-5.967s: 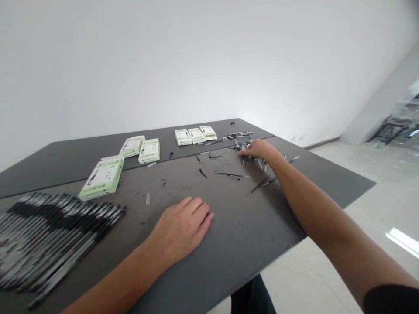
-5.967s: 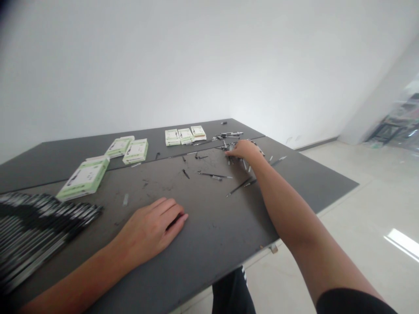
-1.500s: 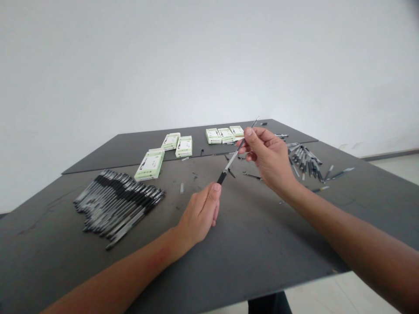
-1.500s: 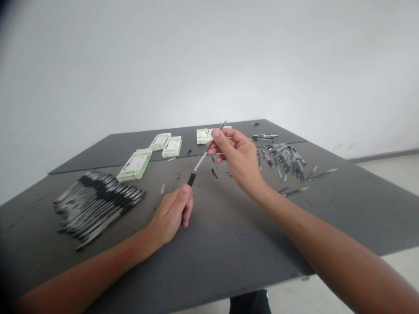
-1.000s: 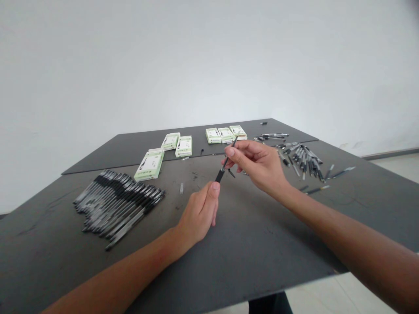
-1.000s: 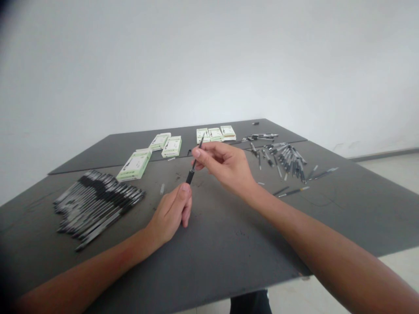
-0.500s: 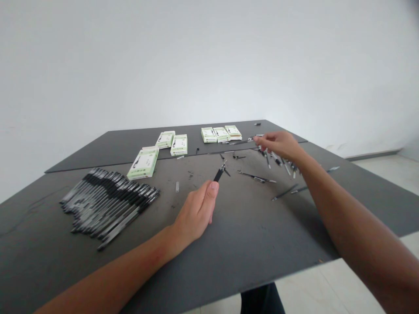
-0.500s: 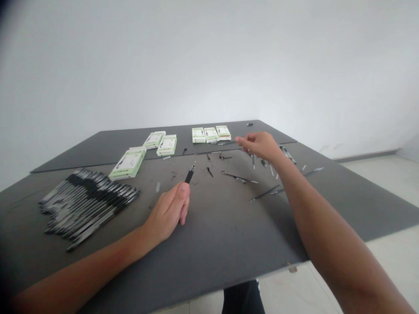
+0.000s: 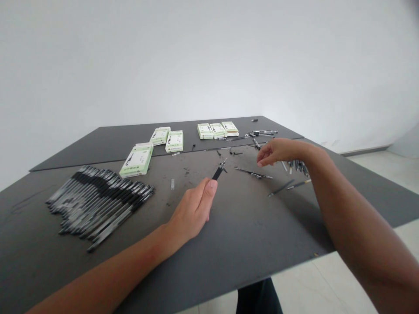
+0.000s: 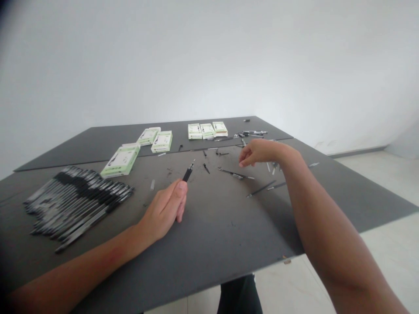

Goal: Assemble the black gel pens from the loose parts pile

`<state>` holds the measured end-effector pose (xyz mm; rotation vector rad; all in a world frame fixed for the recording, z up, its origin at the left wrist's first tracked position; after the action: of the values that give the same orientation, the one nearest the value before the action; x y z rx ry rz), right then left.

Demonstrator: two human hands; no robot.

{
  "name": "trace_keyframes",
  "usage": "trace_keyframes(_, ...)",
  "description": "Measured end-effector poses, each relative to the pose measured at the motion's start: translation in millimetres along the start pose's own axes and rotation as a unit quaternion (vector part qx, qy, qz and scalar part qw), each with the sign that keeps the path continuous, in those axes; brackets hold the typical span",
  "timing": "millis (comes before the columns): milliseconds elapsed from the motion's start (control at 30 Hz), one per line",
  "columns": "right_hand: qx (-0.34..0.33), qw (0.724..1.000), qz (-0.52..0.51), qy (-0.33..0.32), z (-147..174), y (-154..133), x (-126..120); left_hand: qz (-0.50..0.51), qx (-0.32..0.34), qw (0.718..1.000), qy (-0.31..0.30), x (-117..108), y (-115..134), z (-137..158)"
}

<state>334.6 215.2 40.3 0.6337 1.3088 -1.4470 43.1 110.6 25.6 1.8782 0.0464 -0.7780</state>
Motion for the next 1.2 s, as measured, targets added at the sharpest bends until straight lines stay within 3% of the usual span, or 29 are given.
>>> trace_keyframes(100,0.053,0.987,0.028,0.147,6,31,-38,-0.002,0.001,1.000,0.000,0,0,0)
trace_keyframes(200,0.097,0.971,0.048,0.214,15,62,-57,-0.002,0.002,1.000,-0.002,1,0,-1)
trace_keyframes(367,0.143,0.968,0.043,0.202,18,105,-53,-0.010,0.002,1.000,-0.009,1,-1,-1)
trace_keyframes(600,0.170,0.967,0.020,0.188,11,128,-42,-0.028,0.007,0.999,-0.029,5,2,-2)
trace_keyframes(800,0.219,0.942,0.056,0.249,23,145,-61,-0.049,0.014,0.998,-0.026,6,3,-1)
trace_keyframes(933,0.203,0.937,0.087,0.271,20,138,-65,-0.061,0.014,0.998,-0.027,7,2,-1)
trace_keyframes(1200,0.140,0.958,0.114,0.224,-13,114,-38,-0.080,0.015,0.996,-0.042,11,2,-1)
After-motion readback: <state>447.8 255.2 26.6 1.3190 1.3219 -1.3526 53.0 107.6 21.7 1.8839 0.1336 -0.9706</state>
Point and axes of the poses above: each hand's wrist, its own z-axis away from the middle knuckle, its own x-axis out of the palm, y = z × x, the point moved 10 cm from there along -z, towards the middle knuckle
